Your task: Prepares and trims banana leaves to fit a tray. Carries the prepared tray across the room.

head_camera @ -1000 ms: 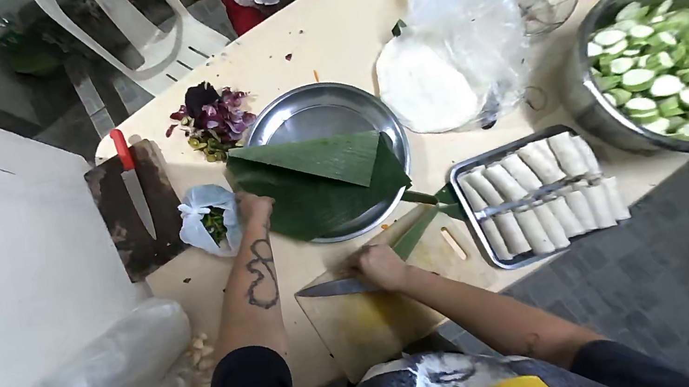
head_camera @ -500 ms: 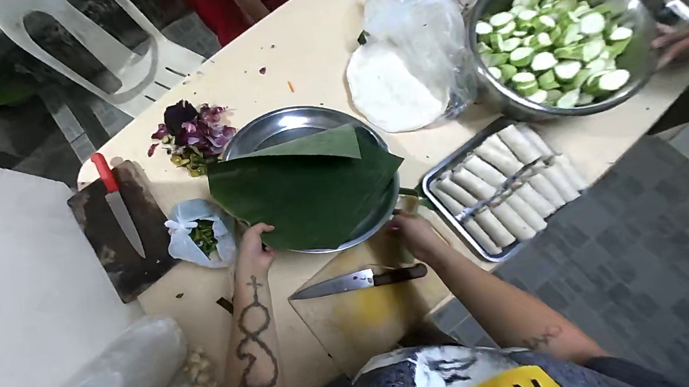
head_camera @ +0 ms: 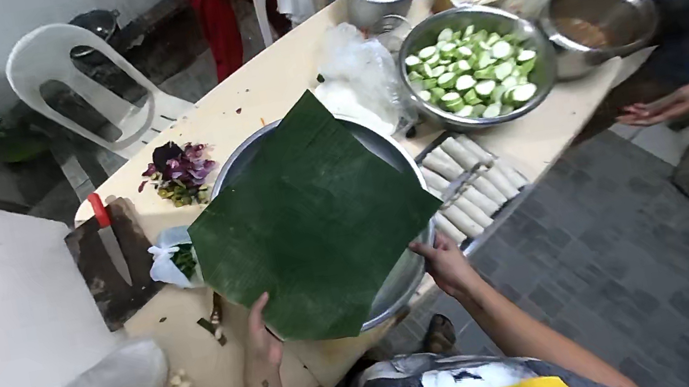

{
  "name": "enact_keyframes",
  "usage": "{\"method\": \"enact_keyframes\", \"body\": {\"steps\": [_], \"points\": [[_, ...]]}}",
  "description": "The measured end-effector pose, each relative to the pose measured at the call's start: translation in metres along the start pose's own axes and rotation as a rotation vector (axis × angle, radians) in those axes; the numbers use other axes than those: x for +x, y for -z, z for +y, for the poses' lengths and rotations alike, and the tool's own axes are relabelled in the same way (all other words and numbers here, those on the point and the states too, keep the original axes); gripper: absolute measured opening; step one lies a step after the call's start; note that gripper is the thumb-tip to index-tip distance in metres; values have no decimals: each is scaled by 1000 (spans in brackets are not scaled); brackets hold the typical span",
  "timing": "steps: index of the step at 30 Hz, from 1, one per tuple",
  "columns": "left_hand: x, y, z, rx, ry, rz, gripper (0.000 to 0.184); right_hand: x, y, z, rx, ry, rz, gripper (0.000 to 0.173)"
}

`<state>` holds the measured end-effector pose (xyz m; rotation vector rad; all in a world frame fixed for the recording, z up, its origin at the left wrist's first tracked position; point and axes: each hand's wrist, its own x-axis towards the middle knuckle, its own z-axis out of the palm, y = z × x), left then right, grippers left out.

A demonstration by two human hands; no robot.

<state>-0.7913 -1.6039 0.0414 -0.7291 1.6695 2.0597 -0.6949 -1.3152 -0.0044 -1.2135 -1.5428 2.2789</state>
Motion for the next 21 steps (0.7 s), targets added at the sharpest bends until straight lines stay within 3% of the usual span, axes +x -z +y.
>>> {"method": "enact_keyframes", "body": {"steps": [3, 7, 12, 17, 21], "points": [[-23, -49, -22, -85, -21, -47, 22, -28, 62, -13, 77, 89, 50, 33], [-52, -122, -56, 53, -107, -184, 37, -64, 163, -39, 100, 249, 167, 28], [-100, -233, -116, 164, -156, -444, 37, -89, 296, -73, -61, 231, 580, 35], [-148, -332, -175, 161, -97, -606, 20, -121, 411, -68, -129, 281, 753, 23], [-169, -405, -208, 201, -42, -771, 21, -144, 473, -70, -22, 240, 916, 17]]}}
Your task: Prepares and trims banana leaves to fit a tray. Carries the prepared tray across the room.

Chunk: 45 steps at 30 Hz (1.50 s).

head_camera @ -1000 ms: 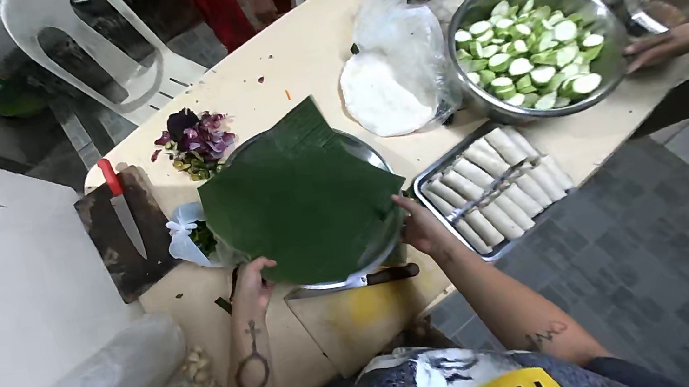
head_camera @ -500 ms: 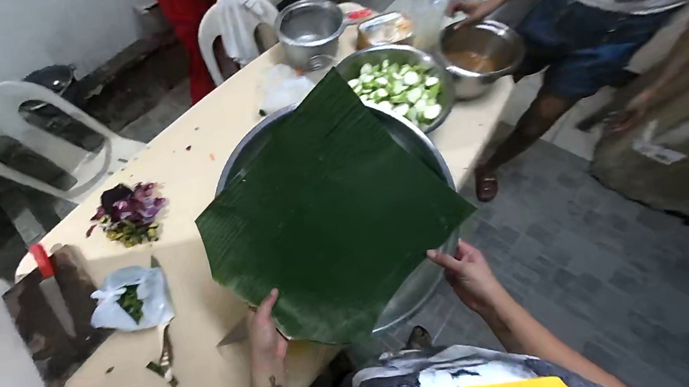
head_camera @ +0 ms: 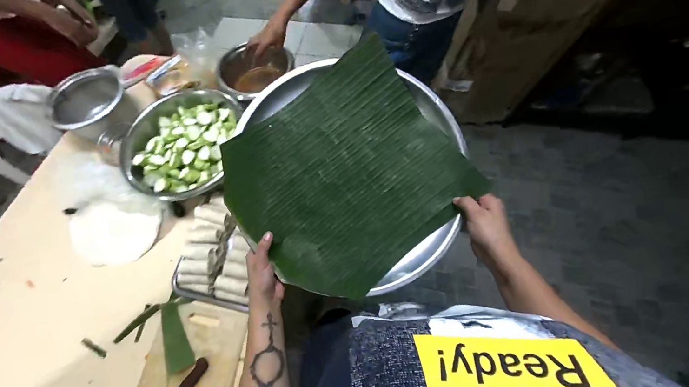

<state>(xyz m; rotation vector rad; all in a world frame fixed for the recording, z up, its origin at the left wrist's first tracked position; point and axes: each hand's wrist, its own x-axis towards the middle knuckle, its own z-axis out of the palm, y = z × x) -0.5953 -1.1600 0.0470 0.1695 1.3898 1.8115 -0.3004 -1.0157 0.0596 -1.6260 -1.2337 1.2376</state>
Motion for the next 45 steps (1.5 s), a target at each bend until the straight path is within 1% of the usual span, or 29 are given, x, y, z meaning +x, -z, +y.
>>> {"method": "enact_keyframes", "body": {"steps": [4, 7, 8, 9, 10, 12, 13, 14, 15, 17, 18, 19, 22, 25, 26, 27, 28, 29, 31, 32, 33, 35, 39, 40, 41, 42, 43, 44, 45], "points": [[51, -69, -7, 113, 40, -34, 15, 46, 21, 1, 74, -49, 81, 25], [91, -112, -9, 230, 38, -12, 17, 93, 23, 1, -16, 10, 163, 32], [105, -125, -10, 266, 31, 13, 19, 108, 19, -3, -110, 83, 221, 42], [119, -137, -8, 297, 27, 38, 21, 121, 15, -10, -234, 193, 255, 60], [134, -150, -6, 330, 19, 54, 23, 136, 8, -18, -384, 344, 290, 73], [168, -186, -1, 382, -13, 38, 23, 170, -25, -44, -600, 691, 339, 69], [188, -208, 0, 392, -33, 16, 20, 185, -51, -64, -633, 841, 267, 63], [208, -231, 0, 394, -45, 1, 18, 202, -79, -84, -661, 960, 122, 58], [225, -254, -1, 390, -44, -23, 17, 222, -105, -102, -680, 1019, -81, 56], [254, -300, -5, 382, -5, -87, 20, 280, -142, -126, -704, 957, -495, 58], [267, -322, -7, 373, 15, -104, 20, 315, -150, -133, -744, 889, -599, 60], [280, -342, -9, 360, 34, -120, 19, 348, -152, -135, -779, 854, -596, 60], [322, -387, -9, 349, 53, -147, 15, 445, -112, -144, -877, 760, -364, 59], [365, -415, 0, 417, 82, -140, 16, 543, -58, -164, -1007, 435, -155, 66], [381, -425, 2, 423, 93, -136, 17, 570, -58, -173, -1015, 374, -75, 68], [398, -438, 0, 421, 95, -132, 17, 589, -69, -187, -996, 382, -8, 71], [414, -456, -3, 407, 99, -132, 17, 600, -89, -204, -970, 468, -4, 73], [431, -476, -9, 383, 95, -139, 18, 605, -114, -219, -934, 603, -97, 73], [467, -518, -22, 311, 55, -161, 20, 621, -166, -240, -828, 896, -455, 66], [487, -538, -26, 275, 37, -171, 21, 643, -184, -248, -801, 980, -616, 64], [506, -557, -27, 244, 38, -168, 21, 674, -194, -254, -797, 1030, -682, 60], [542, -590, -19, 183, 47, -111, 17, 758, -192, -271, -881, 1049, -620, 59], [619, -640, 5, 110, 20, 92, 14, 953, -181, -347, -1068, 954, -278, 67], [637, -648, 8, 100, 15, 154, 14, 984, -192, -365, -1065, 933, -219, 70], [654, -655, 12, 90, 5, 213, 14, 997, -213, -382, -1047, 925, -206, 75], [673, -663, 17, 81, -9, 266, 13, 996, -240, -393, -1010, 973, -253, 79], [693, -671, 21, 81, -26, 311, 13, 986, -269, -399, -957, 1084, -375, 80], [714, -680, 26, 96, -49, 346, 13, 973, -300, -400, -886, 1209, -578, 78], [736, -689, 30, 122, -89, 372, 14, 966, -330, -399, -820, 1322, -845, 73]]}}
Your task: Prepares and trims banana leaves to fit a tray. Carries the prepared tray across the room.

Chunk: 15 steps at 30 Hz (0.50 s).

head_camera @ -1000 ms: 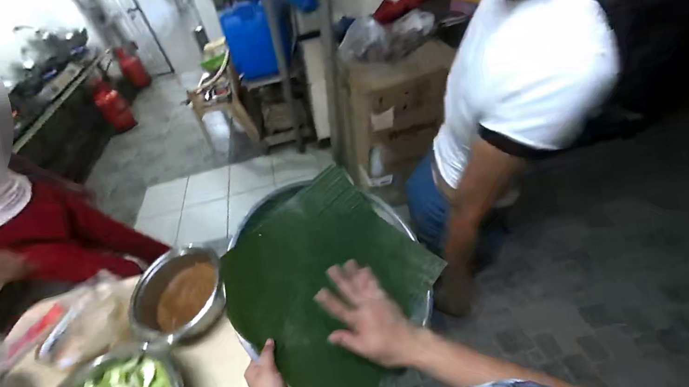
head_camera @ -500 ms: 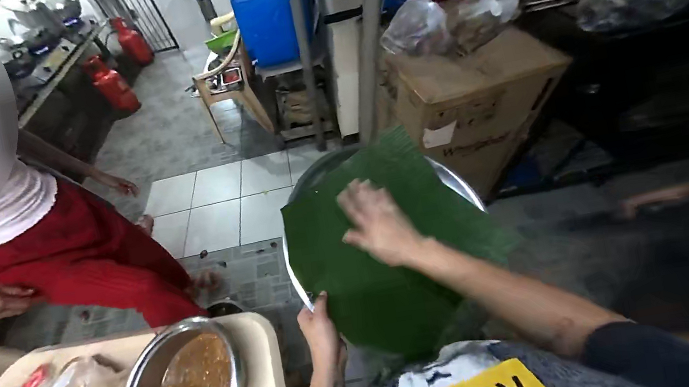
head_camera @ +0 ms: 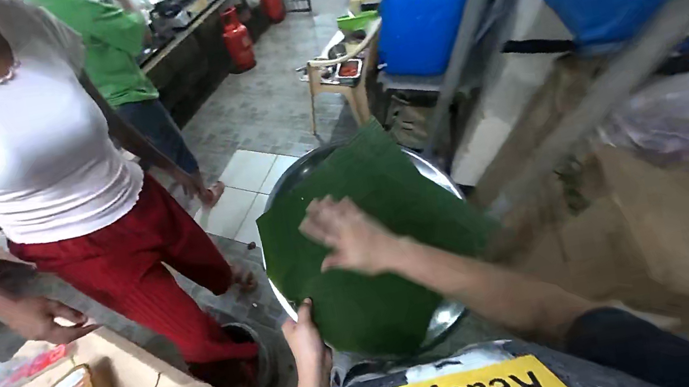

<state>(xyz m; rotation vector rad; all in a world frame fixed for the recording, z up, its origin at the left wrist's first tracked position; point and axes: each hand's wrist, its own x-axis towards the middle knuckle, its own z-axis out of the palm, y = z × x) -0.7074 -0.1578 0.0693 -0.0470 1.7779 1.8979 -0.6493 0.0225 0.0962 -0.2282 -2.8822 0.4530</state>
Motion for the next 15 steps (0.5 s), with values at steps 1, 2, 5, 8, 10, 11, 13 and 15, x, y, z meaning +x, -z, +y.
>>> {"method": "enact_keyframes", "body": {"steps": [1, 2, 5, 8, 10, 11, 13, 15], "points": [[20, -15, 5, 30, -53, 11, 15, 28, -13, 2, 87, 201, -102, 69], [42, -31, 13, 64, -114, 23, 16, 58, -19, 15, 139, 342, -156, 66], [121, -70, 47, 124, -232, 46, 15, 149, -5, 126, 59, 250, 47, 59], [202, -112, 84, 177, -273, 64, 17, 223, 35, 247, -31, -400, 441, 67], [256, -150, 109, 206, -312, 46, 17, 261, 68, 285, -11, -645, 654, 71], [281, -171, 121, 226, -332, 30, 17, 274, 71, 288, -14, -617, 699, 72], [328, -211, 147, 283, -384, 0, 18, 292, 41, 283, -8, -343, 670, 70], [382, -251, 171, 299, -448, -36, 19, 310, 1, 300, 96, -13, 432, 67]]}}
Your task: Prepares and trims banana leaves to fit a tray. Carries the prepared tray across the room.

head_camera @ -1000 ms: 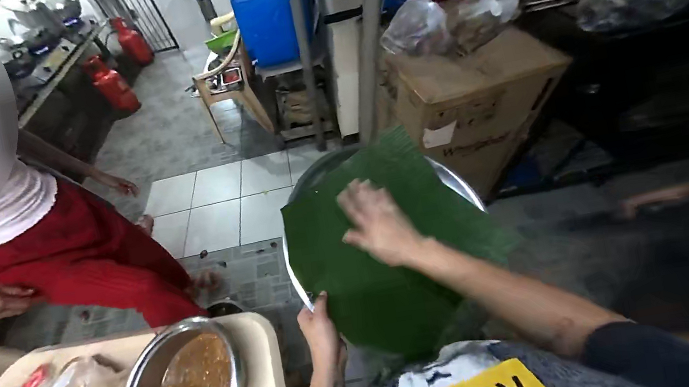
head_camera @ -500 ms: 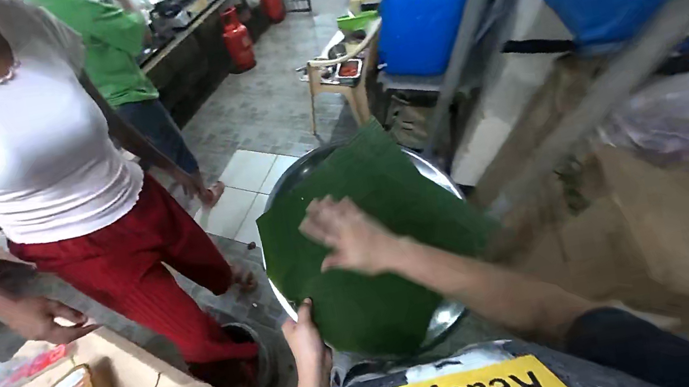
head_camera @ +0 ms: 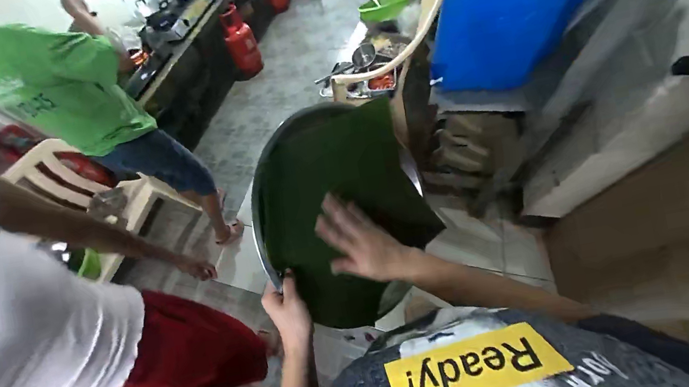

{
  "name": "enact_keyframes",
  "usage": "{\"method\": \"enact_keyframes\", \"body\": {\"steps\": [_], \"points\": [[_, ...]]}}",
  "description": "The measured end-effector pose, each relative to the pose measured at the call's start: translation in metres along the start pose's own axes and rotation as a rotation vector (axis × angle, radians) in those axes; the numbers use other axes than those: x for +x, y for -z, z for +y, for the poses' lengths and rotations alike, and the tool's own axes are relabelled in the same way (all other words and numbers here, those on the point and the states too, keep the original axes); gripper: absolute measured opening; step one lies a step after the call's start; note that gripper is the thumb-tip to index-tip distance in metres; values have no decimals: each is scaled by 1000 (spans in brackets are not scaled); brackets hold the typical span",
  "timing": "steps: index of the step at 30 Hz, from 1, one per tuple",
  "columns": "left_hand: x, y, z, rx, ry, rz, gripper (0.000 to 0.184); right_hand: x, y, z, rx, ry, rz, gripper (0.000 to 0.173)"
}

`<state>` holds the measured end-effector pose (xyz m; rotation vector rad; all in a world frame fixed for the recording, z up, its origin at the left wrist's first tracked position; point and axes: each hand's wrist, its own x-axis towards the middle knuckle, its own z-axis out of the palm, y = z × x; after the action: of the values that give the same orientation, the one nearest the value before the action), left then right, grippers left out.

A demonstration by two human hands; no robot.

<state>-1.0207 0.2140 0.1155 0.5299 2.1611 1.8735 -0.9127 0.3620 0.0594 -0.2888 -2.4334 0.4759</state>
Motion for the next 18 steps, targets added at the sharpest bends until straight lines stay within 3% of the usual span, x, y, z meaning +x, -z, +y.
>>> {"method": "enact_keyframes", "body": {"steps": [2, 7, 9, 10, 13, 15, 17, 18], "points": [[67, -29, 5, -24, -27, -11, 19, 20, -21, 61, 38, 17, -222, 62], [219, -95, 1, -62, 110, 137, 10, 89, -1, 304, -344, -566, -80, 71], [275, -120, 4, -44, 221, 203, 16, 155, 12, 347, -307, -796, -52, 79], [304, -134, 5, -22, 256, 229, 18, 192, 9, 354, -274, -795, -56, 79], [389, -174, 7, 10, 319, 305, 19, 299, -42, 357, -102, -353, -155, 71], [438, -198, 10, 24, 374, 345, 25, 355, -82, 362, 92, -56, -399, 65], [494, -221, 11, 29, 388, 359, 28, 410, -112, 396, 151, 86, -619, 63], [525, -233, 9, 19, 384, 357, 27, 438, -123, 427, 132, 79, -647, 63]]}}
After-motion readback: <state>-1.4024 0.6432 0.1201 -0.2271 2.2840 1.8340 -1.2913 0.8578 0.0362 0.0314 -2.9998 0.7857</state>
